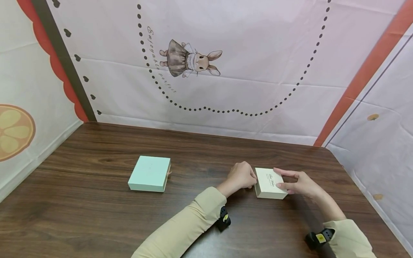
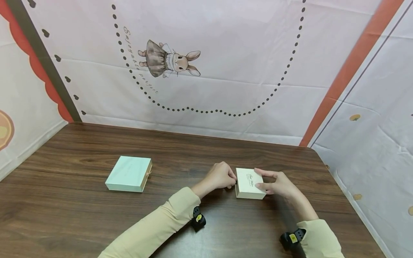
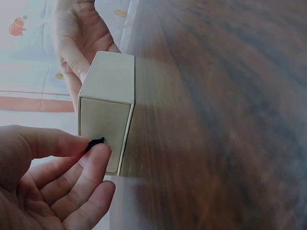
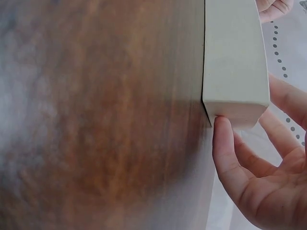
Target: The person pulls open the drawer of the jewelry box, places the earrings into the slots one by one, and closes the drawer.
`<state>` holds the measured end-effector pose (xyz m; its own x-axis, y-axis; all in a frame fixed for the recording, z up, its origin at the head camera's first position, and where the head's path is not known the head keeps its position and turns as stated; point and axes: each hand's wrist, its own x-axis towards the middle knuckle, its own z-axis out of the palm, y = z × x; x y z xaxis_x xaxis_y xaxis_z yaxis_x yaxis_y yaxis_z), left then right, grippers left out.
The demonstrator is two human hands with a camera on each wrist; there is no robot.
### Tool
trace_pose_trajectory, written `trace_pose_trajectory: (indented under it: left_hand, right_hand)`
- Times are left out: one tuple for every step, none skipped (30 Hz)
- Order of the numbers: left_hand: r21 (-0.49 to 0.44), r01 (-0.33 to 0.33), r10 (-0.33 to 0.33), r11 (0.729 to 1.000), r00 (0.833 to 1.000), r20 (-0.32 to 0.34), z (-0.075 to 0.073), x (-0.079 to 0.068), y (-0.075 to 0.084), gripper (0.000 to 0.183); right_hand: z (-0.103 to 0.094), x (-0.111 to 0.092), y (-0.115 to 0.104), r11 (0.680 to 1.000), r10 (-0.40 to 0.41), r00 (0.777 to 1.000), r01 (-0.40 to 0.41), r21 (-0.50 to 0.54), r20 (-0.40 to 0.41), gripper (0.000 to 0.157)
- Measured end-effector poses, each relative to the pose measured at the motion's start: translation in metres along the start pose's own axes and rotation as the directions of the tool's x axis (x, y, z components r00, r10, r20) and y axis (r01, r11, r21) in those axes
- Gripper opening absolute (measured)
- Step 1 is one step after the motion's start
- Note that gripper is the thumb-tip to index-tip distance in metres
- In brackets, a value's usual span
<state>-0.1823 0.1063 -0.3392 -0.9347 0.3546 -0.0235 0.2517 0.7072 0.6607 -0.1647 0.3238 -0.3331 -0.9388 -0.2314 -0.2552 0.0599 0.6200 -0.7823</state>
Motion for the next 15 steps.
trace_pose_trajectory:
  left_hand:
    - [0.003,0.003,-0.003,1.000,1.000,-0.003,0.0001,0.0000,0.0001,0.015]
    - [0.002,0.005,-0.005,1.000,1.000,-0.006,0.0003,0.0000,0.0001,0.015]
    - [0.002,0.008,-0.008,1.000,1.000,-0.008,0.0005,0.0002,0.0002,0.016]
    - [0.005,0.013,-0.012,1.000,1.000,-0.010,0.0005,0.0003,0.0004,0.016]
    - [0.008,0.014,-0.014,1.000,1.000,-0.013,0.0006,0.0004,0.0006,0.017]
    - [0.016,0.014,-0.014,1.000,1.000,-0.018,0.0008,0.0004,0.0008,0.017]
    - [0.021,0.016,-0.015,1.000,1.000,-0.021,0.0008,0.0003,0.0011,0.017]
    - [0.026,0.016,-0.015,1.000,1.000,-0.023,0.0008,0.0004,0.0014,0.018]
    - [0.034,0.018,-0.018,0.999,1.000,-0.024,0.0009,0.0005,0.0016,0.018]
    - [0.041,0.020,-0.019,0.999,1.000,-0.025,0.0011,0.0006,0.0018,0.018]
    - [0.045,0.019,-0.017,0.999,1.000,-0.025,0.0012,0.0008,0.0019,0.018]
    - [0.049,0.019,-0.018,0.999,1.000,-0.025,0.0015,0.0010,0.0020,0.018]
    - [0.052,0.022,-0.021,0.998,1.000,-0.023,0.0015,0.0013,0.0020,0.018]
    - [0.056,0.023,-0.021,0.998,0.999,-0.024,0.0018,0.0017,0.0020,0.018]
    - [0.059,0.023,-0.021,0.998,0.999,-0.026,0.0022,0.0022,0.0018,0.019]
  right_hand:
    - [0.0000,0.0000,0.0001,1.000,0.003,1.000,-0.003,-0.002,-0.001,0.070]
    - [-0.0001,0.0000,0.0003,1.000,0.004,1.000,-0.004,-0.003,-0.001,0.070]
    - [-0.0002,0.0001,0.0007,1.000,0.006,1.000,-0.006,-0.003,-0.002,0.071]
    - [-0.0002,0.0001,0.0010,1.000,0.009,1.000,-0.009,-0.001,-0.002,0.072]
    - [-0.0001,0.0001,0.0012,1.000,0.013,1.000,-0.013,0.003,-0.002,0.072]
    - [-0.0002,0.0001,0.0014,1.000,0.012,1.000,-0.012,0.004,-0.001,0.072]
    - [-0.0001,0.0002,0.0016,1.000,0.011,1.000,-0.011,0.003,-0.001,0.072]
    - [-0.0002,0.0004,0.0018,1.000,0.005,1.000,-0.005,-0.001,0.000,0.072]
    - [-0.0002,0.0006,0.0020,1.000,0.003,1.000,-0.003,-0.001,0.001,0.071]
    - [-0.0001,0.0007,0.0020,1.000,-0.002,1.000,0.002,-0.003,0.004,0.071]
    - [-0.0001,0.0008,0.0020,1.000,-0.006,1.000,0.006,-0.006,0.005,0.071]
    - [-0.0002,0.0009,0.0020,1.000,-0.011,1.000,0.011,-0.009,0.007,0.070]
    - [-0.0001,0.0009,0.0019,1.000,-0.007,1.000,0.007,-0.009,0.006,0.070]
    - [0.0000,0.0009,0.0017,1.000,-0.005,1.000,0.005,-0.008,0.006,0.070]
    - [0.0000,0.0010,0.0016,1.000,-0.003,1.000,0.003,-0.010,0.006,0.070]
